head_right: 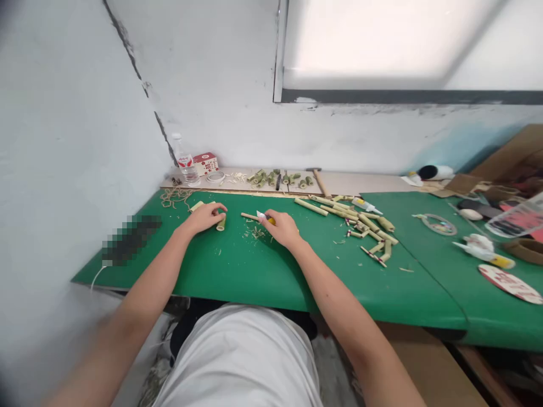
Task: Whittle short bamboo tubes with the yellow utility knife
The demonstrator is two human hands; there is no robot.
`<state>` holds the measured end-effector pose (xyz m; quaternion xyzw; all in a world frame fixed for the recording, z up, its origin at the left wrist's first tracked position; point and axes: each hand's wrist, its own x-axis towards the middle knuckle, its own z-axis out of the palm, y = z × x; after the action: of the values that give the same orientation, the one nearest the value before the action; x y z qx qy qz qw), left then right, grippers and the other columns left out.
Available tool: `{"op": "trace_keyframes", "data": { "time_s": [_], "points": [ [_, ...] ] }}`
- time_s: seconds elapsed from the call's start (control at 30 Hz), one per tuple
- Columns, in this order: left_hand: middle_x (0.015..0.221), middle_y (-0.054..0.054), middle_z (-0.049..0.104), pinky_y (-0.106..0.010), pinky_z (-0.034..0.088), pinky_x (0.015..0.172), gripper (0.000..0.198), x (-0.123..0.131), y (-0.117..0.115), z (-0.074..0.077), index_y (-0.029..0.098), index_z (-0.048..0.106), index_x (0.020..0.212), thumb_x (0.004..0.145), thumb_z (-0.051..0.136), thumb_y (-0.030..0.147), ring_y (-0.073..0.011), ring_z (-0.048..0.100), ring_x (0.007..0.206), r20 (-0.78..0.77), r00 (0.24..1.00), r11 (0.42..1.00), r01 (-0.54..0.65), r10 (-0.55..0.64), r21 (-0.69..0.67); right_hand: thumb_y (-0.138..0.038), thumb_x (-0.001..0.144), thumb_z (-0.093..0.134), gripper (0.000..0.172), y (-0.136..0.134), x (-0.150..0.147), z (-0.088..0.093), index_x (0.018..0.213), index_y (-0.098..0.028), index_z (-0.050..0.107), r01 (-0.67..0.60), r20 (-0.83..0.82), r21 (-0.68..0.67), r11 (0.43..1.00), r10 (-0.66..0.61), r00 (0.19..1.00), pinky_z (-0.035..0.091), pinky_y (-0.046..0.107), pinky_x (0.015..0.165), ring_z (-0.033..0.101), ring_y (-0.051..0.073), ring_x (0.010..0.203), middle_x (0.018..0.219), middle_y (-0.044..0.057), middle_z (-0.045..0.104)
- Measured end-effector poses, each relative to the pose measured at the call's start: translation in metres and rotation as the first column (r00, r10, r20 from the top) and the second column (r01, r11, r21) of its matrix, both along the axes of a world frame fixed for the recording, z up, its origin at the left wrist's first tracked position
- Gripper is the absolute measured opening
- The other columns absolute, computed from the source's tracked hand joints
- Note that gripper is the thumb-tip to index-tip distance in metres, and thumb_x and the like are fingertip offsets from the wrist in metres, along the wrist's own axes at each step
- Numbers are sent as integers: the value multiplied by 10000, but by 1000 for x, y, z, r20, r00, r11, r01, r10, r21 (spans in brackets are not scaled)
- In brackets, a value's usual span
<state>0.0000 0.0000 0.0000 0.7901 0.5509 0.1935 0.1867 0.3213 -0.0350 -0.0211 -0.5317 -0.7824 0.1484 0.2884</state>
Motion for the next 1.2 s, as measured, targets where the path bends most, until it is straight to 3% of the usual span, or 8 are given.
{"op": "trace_keyframes", "data": {
  "time_s": [0.2, 0.4, 0.57, 0.73, 0.9, 1.07, 1.2],
  "points": [
    [966, -88, 813, -345, 449, 745, 336, 3, 4, -6, 205, 812, 1093, 979, 571, 410, -262, 697, 852, 50, 999, 998, -19, 16, 68, -596, 1060, 530, 442, 2, 0, -2, 992, -219, 752, -12, 0, 13, 1000, 12, 1000, 344, 296, 668, 606, 209, 715, 806, 56, 728],
    [818, -48, 744, -325, 406, 692, 344, 7, 4, -11, 195, 757, 1052, 1014, 549, 467, -225, 640, 740, 138, 990, 991, -53, 36, 126, -605, 1055, 532, 449, 4, 1, -4, 983, -220, 750, -11, 1, 20, 1000, 11, 1000, 337, 295, 663, 594, 208, 706, 793, 55, 721],
    [748, -21, 694, -320, 406, 678, 299, 9, 3, -12, 203, 745, 1020, 989, 594, 461, -212, 617, 691, 173, 985, 991, -49, 26, 127, -621, 1058, 521, 463, 3, 1, -4, 987, -225, 751, -15, 4, 19, 1000, 15, 1000, 333, 297, 666, 595, 207, 708, 802, 55, 725],
    [828, -43, 713, -329, 436, 720, 194, 10, 1, -9, 207, 716, 956, 928, 647, 386, -226, 639, 757, 178, 984, 990, -49, 26, 129, -626, 1055, 513, 471, 3, 1, -3, 966, -223, 738, -15, 13, 10, 1000, 15, 1000, 329, 297, 658, 591, 205, 703, 780, 50, 704],
    [812, -17, 704, -321, 434, 680, 221, 9, -1, -8, 220, 666, 1084, 903, 646, 346, -214, 634, 707, 176, 984, 995, -46, 29, 92, -637, 1055, 504, 490, 3, 0, -3, 961, -219, 743, -15, 6, 15, 1000, 15, 1000, 333, 300, 656, 598, 207, 707, 788, 56, 716],
    [1034, -59, 769, -339, 472, 741, 371, 9, 0, -9, 217, 675, 1240, 880, 605, 271, -215, 647, 779, 141, 990, 997, 1, -11, 73, -647, 1058, 503, 504, 2, -1, -1, 973, -218, 755, -13, 21, 4, 1000, 13, 1000, 329, 298, 654, 593, 202, 696, 783, 57, 724],
    [1132, -86, 793, -358, 504, 802, 417, 9, 0, -10, 225, 730, 1242, 837, 638, 258, -253, 683, 883, 104, 994, 999, 28, -32, 44, -638, 1053, 502, 496, 1, -1, -1, 984, -216, 754, -13, 25, 3, 1000, 13, 1000, 329, 297, 649, 580, 200, 688, 779, 51, 713]
  ]
}}
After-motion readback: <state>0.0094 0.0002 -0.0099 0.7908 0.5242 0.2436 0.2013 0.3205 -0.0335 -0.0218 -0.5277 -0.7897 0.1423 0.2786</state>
